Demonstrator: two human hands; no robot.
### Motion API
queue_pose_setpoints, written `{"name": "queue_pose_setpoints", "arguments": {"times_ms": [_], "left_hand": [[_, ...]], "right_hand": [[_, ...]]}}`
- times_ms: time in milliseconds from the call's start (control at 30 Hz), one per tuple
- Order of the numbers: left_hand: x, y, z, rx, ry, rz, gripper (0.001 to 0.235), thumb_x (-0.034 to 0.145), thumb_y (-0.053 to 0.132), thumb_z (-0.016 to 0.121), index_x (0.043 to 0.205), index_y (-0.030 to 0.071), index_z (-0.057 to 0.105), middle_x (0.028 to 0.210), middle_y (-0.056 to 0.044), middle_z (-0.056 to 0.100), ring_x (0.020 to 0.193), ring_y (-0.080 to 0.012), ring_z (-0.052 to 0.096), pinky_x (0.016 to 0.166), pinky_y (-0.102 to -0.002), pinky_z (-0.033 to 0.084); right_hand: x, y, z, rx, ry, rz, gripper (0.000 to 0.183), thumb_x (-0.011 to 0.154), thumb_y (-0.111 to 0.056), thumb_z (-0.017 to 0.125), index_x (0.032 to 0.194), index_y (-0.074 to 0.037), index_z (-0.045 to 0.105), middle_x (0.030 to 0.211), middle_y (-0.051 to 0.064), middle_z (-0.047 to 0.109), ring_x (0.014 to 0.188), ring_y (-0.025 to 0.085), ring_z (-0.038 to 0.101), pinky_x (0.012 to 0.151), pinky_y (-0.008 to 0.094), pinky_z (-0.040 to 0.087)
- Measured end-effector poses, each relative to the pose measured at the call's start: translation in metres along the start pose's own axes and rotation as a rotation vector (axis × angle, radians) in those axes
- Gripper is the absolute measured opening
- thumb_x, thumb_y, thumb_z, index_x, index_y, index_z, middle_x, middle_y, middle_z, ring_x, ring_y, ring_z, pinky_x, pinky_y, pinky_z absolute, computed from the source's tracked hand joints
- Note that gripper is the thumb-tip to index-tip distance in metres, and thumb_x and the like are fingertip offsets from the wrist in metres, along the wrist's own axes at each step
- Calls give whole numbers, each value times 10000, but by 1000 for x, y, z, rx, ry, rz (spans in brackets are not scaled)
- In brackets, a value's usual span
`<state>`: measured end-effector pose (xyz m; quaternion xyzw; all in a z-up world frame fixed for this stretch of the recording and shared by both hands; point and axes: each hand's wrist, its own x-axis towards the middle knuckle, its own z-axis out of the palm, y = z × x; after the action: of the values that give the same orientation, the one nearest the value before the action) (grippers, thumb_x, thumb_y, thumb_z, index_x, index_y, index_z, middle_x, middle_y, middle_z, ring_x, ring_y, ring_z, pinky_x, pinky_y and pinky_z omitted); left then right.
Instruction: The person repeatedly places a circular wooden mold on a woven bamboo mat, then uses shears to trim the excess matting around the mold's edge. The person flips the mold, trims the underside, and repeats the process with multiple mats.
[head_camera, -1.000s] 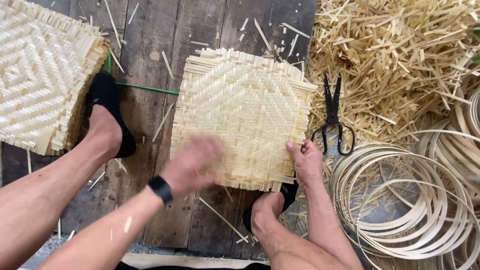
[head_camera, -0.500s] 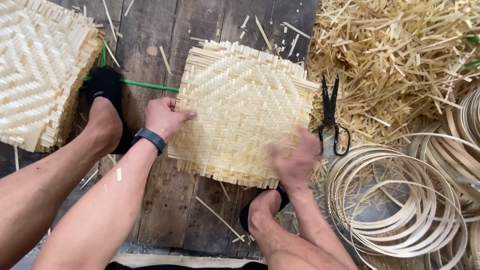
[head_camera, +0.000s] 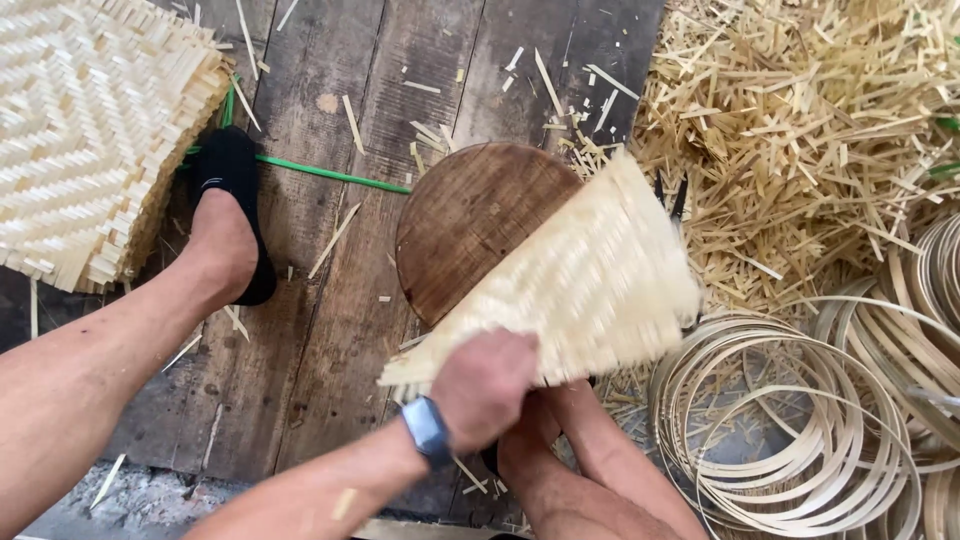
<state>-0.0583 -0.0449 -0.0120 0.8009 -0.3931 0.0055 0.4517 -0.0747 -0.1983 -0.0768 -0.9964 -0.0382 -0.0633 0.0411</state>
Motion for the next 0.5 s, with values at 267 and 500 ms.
{"name": "queue_pose_setpoints", "arguments": {"times_ms": [267,500], "left_hand": [[21,-164,-66,-62,145,-802,275,736,164,867,919,46,699,826,-119,736,707,-216,700,653,-367,558],[10,-202,-52,-186,110,-881,470,727,148,939,1105,-33,728,993,-125,774,827,-137,703,733,-292,572]], "right_hand": [[-4,-4,1,57,-21,32,726,954,-476,615,1566,-165,379,1530,209,373,1440,425,293,1190,588,169],[-49,55,-12,358,216,302,589,970,-323,718,1463,-85,501,1448,211,511,1402,394,438,1218,483,309]]}}
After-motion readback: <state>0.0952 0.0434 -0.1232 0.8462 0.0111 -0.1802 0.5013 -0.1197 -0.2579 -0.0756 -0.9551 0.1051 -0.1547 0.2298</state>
